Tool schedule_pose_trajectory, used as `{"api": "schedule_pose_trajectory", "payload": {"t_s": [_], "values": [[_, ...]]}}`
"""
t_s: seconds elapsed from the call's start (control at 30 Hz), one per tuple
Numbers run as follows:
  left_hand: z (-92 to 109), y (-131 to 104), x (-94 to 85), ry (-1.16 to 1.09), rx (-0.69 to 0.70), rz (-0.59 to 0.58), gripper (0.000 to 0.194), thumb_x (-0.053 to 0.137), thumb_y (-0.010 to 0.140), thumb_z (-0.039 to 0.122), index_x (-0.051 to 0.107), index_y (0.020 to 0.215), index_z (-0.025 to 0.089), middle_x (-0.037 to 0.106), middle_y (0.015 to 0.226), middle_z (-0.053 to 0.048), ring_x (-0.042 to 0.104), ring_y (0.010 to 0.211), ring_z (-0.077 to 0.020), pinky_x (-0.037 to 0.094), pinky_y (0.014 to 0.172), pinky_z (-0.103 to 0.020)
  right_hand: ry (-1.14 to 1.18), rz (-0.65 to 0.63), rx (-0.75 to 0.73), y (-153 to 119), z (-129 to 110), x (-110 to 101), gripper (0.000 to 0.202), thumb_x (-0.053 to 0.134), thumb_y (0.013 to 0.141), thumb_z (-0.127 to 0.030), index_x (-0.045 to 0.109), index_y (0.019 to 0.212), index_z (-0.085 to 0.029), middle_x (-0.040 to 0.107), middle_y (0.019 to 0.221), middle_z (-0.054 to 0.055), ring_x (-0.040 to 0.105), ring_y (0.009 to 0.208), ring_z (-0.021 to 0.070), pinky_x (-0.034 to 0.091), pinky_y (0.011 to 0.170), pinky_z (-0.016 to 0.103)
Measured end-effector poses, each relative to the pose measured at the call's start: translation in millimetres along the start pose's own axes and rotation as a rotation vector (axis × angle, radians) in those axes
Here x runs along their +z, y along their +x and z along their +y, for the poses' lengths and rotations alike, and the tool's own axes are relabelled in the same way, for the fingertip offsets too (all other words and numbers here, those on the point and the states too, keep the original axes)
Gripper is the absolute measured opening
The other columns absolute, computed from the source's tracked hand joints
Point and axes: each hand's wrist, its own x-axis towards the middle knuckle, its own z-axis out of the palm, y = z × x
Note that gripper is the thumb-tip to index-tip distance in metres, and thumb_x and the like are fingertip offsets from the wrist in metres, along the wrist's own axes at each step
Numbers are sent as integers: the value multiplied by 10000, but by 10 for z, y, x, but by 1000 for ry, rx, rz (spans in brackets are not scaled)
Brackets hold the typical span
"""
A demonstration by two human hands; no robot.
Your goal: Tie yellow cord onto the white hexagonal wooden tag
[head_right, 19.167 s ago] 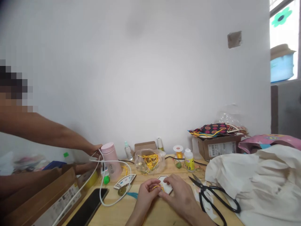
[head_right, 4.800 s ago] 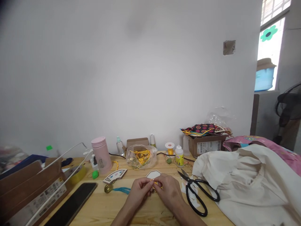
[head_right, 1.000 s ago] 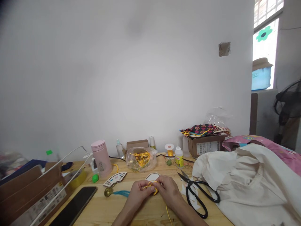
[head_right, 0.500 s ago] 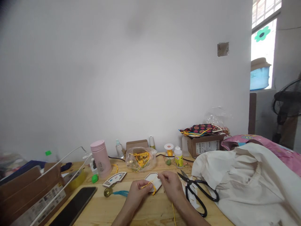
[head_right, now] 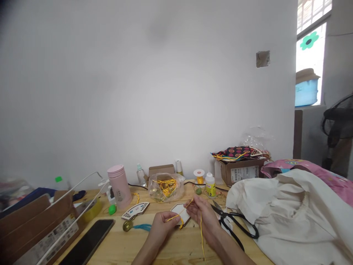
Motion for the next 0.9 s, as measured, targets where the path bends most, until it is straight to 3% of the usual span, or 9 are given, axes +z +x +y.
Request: {"api": "schedule_pose_trajectory", "payload": {"t_s": [0.13,0.27,0.4,0.5,0.6,0.7,0.9], "values": [[7,-32,22,-23,-1,-28,231,681,497,305,657,602,100,669,566,-48,548,528,-138,399,559,-237,60,-126,-35,-8,-18,54,251,437,724,-439,360,635,-217,379,513,-65,458,487,101,382,535,243],[11,-56,23,34,-7,-36,229,682,495,302,664,604,101,673,578,-53,549,539,-141,396,561,-235,-53,-138,-101,8,-8,81,283,416,727,-447,346,587,-212,228,471,-98,254,402,73,258,433,208],[66,-75,21,63,1,-64,245,661,524,314,671,625,92,672,585,-48,535,535,-130,382,547,-220,-238,-177,-176,-67,-2,98,185,543,670,-331,477,586,-180,339,493,-76,303,472,86,235,470,213],[122,-85,26,101,41,-101,254,646,543,313,682,657,89,677,604,-50,536,559,-136,379,560,-220,-545,-223,-273,-139,19,101,43,541,658,-202,571,687,-191,379,486,-75,336,489,96,229,481,213],[124,-78,22,137,52,-90,254,645,543,296,685,681,86,684,640,-58,545,596,-152,389,584,-230,-850,-243,-383,-160,46,86,150,465,702,-162,578,783,-221,509,610,-45,442,593,116,295,549,212],[71,-56,5,146,45,-78,258,631,559,310,679,666,81,683,649,-64,549,603,-159,398,589,-239,-938,-225,-423,-137,64,48,179,436,719,-152,562,827,-218,582,775,-11,498,718,128,340,647,216],[29,-29,-15,176,48,-67,258,621,569,320,676,664,86,681,634,-69,544,593,-153,394,586,-237,-1139,-209,-471,-92,57,-8,191,402,761,-192,592,758,-211,577,724,5,520,700,127,356,629,212]]}}
